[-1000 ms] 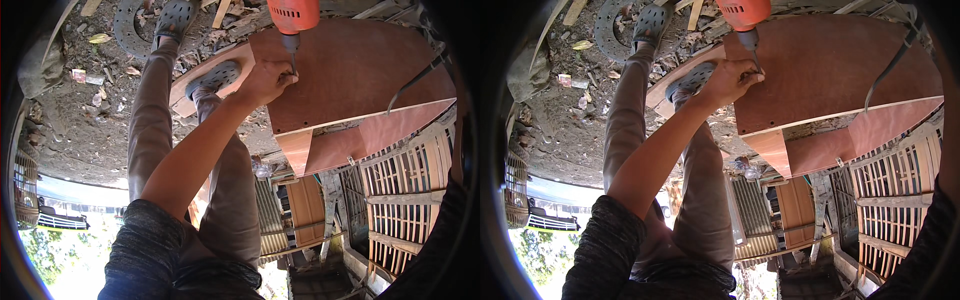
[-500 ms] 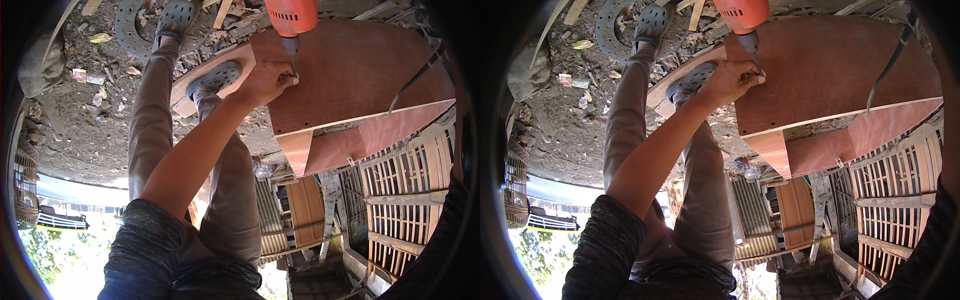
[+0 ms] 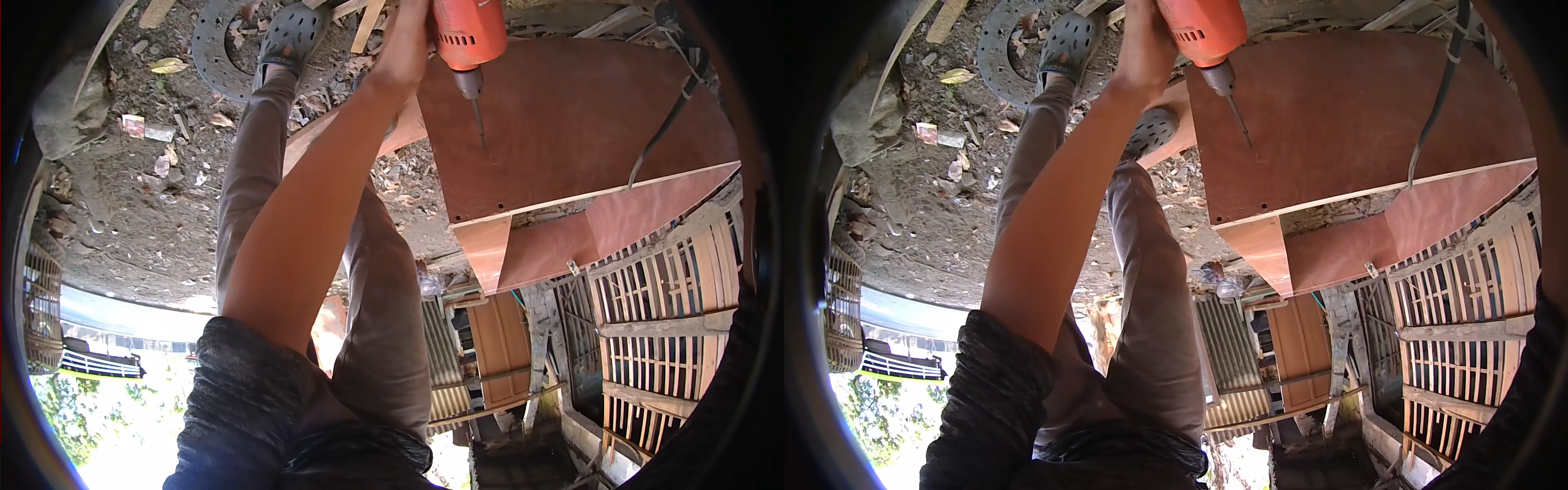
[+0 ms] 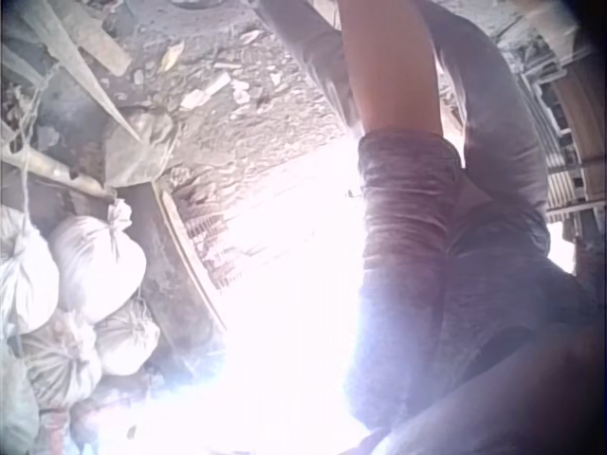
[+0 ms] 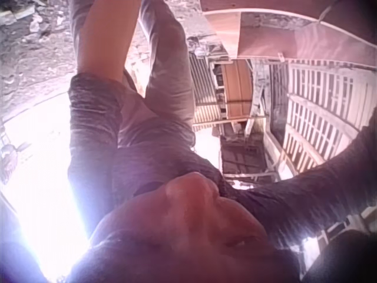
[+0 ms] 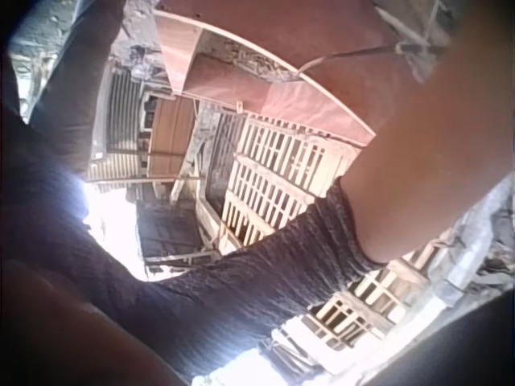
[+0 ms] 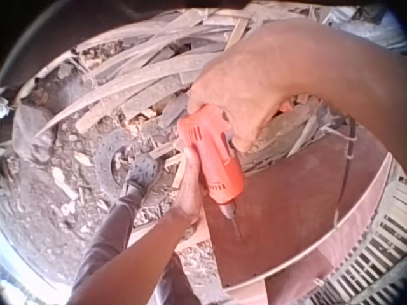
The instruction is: The person drills holes into a wooden shelf unit using a power drill.
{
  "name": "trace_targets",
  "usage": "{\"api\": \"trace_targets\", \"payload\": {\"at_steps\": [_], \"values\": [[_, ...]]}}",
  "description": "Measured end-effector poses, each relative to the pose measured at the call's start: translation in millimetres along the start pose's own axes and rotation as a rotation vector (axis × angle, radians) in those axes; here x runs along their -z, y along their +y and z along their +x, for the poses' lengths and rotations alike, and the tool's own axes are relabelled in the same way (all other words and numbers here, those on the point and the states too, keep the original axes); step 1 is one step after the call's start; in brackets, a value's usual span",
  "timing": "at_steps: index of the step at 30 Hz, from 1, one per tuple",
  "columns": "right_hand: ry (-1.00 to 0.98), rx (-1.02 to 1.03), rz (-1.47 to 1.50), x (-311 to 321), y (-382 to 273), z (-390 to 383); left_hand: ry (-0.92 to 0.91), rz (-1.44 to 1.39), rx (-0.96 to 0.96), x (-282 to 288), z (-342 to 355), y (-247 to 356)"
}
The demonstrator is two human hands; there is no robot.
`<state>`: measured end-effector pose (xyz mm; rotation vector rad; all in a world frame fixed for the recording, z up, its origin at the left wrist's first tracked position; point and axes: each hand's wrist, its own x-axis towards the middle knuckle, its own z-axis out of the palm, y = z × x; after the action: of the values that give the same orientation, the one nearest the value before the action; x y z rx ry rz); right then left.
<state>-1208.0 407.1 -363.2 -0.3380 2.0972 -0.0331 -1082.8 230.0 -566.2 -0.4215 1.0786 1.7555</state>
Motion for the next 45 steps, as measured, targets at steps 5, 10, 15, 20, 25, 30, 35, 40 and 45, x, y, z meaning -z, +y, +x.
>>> {"api": "trace_targets", "payload": {"at_steps": [5, 10, 15, 20, 25, 30, 35, 40, 45], "values": [[-0.006, -0.005, -0.003, -2, -1, 0, -0.049, -0.305, -0.115, -33, 6, 11], [0.000, -0.005, -0.002, -2, 0, 0, -0.002, -0.426, -0.161, -43, 0, 9], [0.008, -0.002, 0.002, -2, 0, 1, -0.066, -0.357, -0.105, -30, 1, 6], [0.009, -0.007, 0.008, -5, 1, 2, 0.030, -0.345, -0.153, -44, 4, 5], [0.010, -0.003, 0.010, -7, 1, 2, 0.028, -0.349, -0.201, -40, 1, 0], [0.031, -0.001, 0.015, -8, 1, 2, -0.076, -0.321, -0.101, -31, 1, -2], [0.029, -0.013, 0.018, -12, 6, -3, 0.238, -0.520, 0.105, -70, -1, 43], [0.045, -0.005, 0.020, -11, 5, -3, -0.025, -0.329, -0.085, -38, 1, -7], [0.046, -0.007, 0.018, -13, 6, -6, 0.023, -0.333, -0.106, -43, 1, -13]]}}
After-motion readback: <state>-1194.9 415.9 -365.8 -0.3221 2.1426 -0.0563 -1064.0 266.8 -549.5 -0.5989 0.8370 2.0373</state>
